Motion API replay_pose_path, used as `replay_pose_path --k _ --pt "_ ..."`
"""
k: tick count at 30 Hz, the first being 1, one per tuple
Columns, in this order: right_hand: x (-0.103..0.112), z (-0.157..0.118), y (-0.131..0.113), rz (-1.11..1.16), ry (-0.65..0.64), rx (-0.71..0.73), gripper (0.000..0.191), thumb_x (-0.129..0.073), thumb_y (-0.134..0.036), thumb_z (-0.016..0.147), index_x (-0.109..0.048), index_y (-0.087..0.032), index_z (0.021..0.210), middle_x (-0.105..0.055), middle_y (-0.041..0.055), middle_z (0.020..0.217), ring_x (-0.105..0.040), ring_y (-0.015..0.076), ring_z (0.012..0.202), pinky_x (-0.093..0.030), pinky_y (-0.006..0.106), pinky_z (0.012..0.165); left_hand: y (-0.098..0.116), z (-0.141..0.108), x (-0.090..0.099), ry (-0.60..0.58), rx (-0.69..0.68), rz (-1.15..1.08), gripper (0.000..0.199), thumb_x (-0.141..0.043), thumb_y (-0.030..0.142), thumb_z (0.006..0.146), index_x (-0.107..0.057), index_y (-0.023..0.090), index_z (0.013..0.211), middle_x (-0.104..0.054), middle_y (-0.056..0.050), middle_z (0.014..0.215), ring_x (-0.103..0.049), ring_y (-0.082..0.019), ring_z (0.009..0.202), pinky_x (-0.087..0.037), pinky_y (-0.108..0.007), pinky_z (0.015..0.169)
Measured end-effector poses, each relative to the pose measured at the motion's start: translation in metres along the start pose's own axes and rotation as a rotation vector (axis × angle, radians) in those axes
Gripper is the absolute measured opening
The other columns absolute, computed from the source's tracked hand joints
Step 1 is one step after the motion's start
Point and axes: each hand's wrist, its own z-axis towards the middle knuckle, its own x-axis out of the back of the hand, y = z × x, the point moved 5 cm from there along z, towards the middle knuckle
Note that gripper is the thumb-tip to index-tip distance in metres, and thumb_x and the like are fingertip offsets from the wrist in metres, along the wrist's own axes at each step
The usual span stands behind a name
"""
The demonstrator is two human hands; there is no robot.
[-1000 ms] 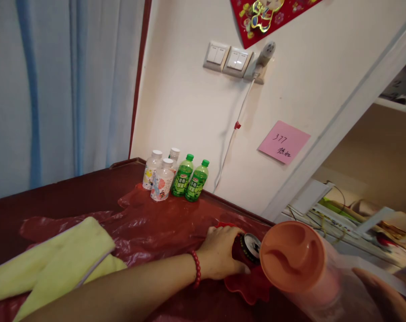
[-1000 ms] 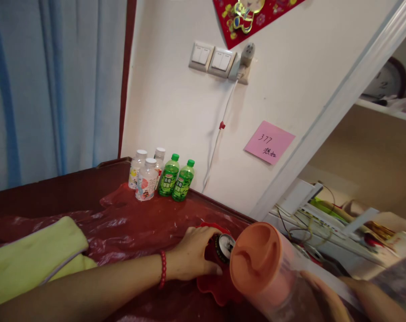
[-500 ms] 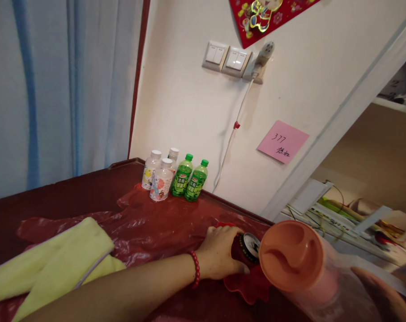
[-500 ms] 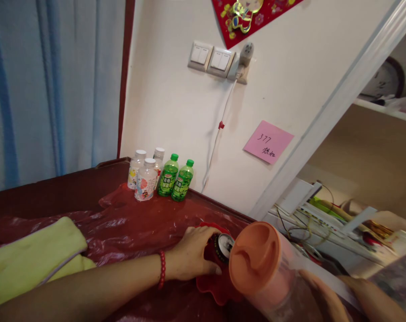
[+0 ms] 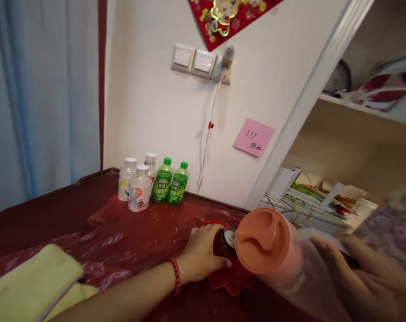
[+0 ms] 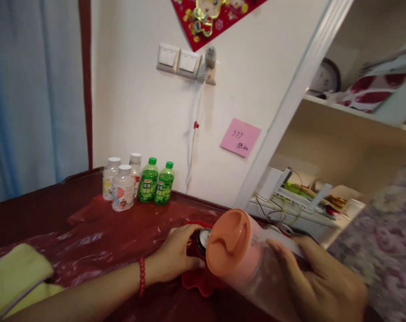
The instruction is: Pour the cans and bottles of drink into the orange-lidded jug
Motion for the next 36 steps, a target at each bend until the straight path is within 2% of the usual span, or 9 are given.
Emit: replay_pose_path --k 3,7,11,14,19,28,36 --pt "-0.004 0.004 -0.005 0.089 0.037 -0.027 0.063 -0.055 -0.079 0.087 -0.061 -0.022 0.060 -0.046 -0.0022 0.048 -0.046 0.0144 0.043 -0.033 0.025 0.043 0.002 0.001 0.002 0.010 -0.001 -0.030 0.067 -0.087 0.027 0.062 -0.062 0.026 0.125 -0.069 -0.004 0.125 -0.061 -0.031 0.115 -0.043 -0.044 0.101" --pt "-0.016 0.006 0.009 0.343 0.103 -0.248 0.062 -0.060 -0.076 0.085 -0.064 -0.019 0.063 -0.051 -0.0010 0.055 -0.045 0.0149 0.053 -0.032 0.025 0.049 0.003 0.005 0.004 0.000 0.026 -0.048 0.061 -0.081 0.023 0.065 -0.063 0.023 0.123 -0.069 -0.006 0.125 -0.061 -0.031 0.115 -0.045 -0.044 0.101" --pt "-0.026 0.007 0.028 0.551 0.188 -0.389 0.063 -0.065 -0.075 0.082 -0.052 -0.020 0.055 -0.041 -0.0035 0.051 -0.036 0.0124 0.051 -0.027 0.025 0.048 0.001 0.009 0.003 0.000 0.022 -0.082 0.058 -0.075 0.027 0.069 -0.060 0.022 0.125 -0.067 -0.009 0.130 -0.061 -0.032 0.119 -0.046 -0.044 0.103" --pt "-0.032 0.006 0.044 0.597 0.262 -0.444 0.064 -0.062 -0.075 0.085 -0.045 -0.021 0.055 -0.037 -0.0049 0.052 -0.032 0.0113 0.050 -0.026 0.025 0.048 -0.004 0.011 0.001 0.004 0.004 -0.116 0.057 -0.073 0.033 0.072 -0.059 0.023 0.127 -0.067 -0.009 0.132 -0.061 -0.032 0.123 -0.046 -0.045 0.106" --pt "-0.037 0.005 0.061 0.669 0.360 -0.500 0.062 -0.063 -0.073 0.086 -0.043 -0.021 0.058 -0.035 -0.0063 0.053 -0.030 0.0109 0.050 -0.025 0.025 0.048 -0.013 0.016 0.000 -0.005 0.018 -0.100 0.064 -0.073 0.040 0.070 -0.057 0.021 0.129 -0.066 -0.012 0.135 -0.059 -0.036 0.127 -0.043 -0.051 0.111" --pt "-0.036 0.005 0.070 0.778 0.505 -0.610 0.064 -0.065 -0.076 0.082 -0.039 -0.023 0.059 -0.030 -0.0075 0.054 -0.028 0.0099 0.049 -0.023 0.025 0.046 -0.015 0.021 0.001 0.010 -0.009 -0.116 0.064 -0.075 0.043 0.071 -0.057 0.020 0.128 -0.068 -0.012 0.133 -0.060 -0.035 0.127 -0.043 -0.051 0.113" --pt "-0.033 0.006 0.069 0.835 0.550 -0.674 0.066 -0.063 -0.082 0.078 -0.035 -0.025 0.063 -0.028 -0.0082 0.056 -0.025 0.0094 0.047 -0.021 0.024 0.041 -0.018 0.022 -0.001 -0.007 0.006 -0.081 0.065 -0.074 0.047 0.072 -0.055 0.021 0.129 -0.067 -0.011 0.133 -0.059 -0.035 0.128 -0.043 -0.050 0.113"
